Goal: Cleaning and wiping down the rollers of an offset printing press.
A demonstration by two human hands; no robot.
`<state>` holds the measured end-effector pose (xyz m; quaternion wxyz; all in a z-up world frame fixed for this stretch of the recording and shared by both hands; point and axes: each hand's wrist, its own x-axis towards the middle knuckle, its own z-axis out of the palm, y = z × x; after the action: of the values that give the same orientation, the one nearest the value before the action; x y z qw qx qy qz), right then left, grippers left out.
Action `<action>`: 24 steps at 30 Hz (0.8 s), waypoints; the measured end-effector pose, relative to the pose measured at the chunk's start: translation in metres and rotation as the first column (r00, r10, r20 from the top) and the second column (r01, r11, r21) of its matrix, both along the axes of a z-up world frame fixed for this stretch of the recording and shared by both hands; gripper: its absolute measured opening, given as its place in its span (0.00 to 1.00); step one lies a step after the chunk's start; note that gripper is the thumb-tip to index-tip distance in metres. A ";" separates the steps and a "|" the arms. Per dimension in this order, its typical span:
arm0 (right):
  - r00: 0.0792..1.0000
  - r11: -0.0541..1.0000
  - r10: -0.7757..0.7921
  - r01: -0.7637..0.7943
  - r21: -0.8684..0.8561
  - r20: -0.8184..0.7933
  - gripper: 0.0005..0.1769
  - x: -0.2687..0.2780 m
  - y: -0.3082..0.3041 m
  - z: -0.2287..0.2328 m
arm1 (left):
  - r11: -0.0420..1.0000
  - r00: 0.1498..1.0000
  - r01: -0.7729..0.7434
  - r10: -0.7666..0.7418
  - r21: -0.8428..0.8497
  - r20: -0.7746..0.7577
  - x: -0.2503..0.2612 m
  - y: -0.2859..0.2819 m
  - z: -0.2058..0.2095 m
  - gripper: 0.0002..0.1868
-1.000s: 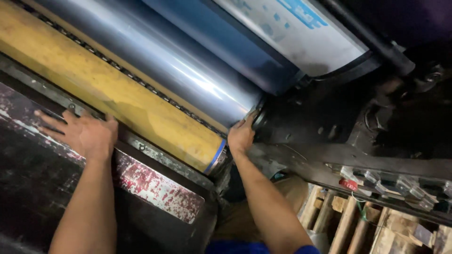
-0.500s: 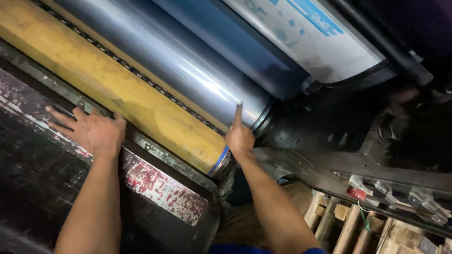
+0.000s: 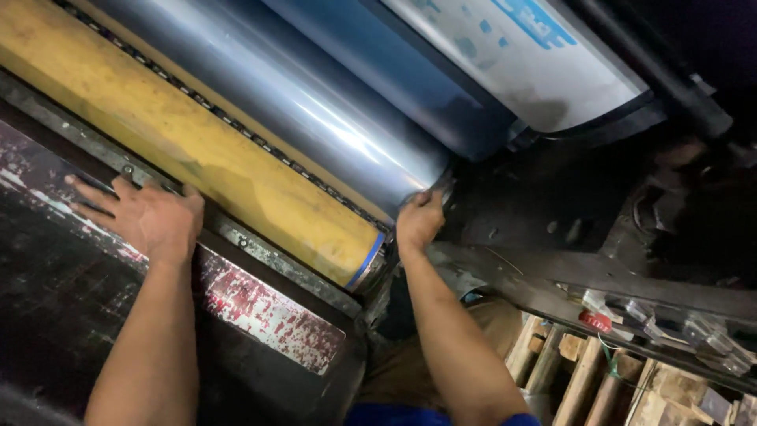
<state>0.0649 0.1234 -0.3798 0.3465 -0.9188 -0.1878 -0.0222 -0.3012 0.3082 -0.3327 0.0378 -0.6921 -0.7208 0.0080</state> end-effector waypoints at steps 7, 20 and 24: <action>0.996 0.982 -0.086 0.090 0.165 -0.031 0.14 -0.005 0.010 0.036 | 1.000 0.990 -0.011 0.012 0.008 -0.142 -0.012 0.021 -0.033 0.39; 0.982 0.981 -0.180 0.183 0.063 -0.050 0.28 0.003 0.023 0.060 | 0.987 0.995 0.086 -0.077 0.138 -0.069 -0.015 0.011 -0.031 0.35; 0.997 0.996 -0.078 0.079 0.049 -0.018 0.23 0.018 0.019 0.020 | 0.999 0.997 0.029 -0.026 0.036 -0.074 -0.013 0.011 -0.028 0.35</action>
<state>0.0827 0.1425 -0.3599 0.3695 -0.9168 -0.1480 -0.0331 -0.3140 0.3194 -0.3605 0.0772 -0.7004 -0.7093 0.0194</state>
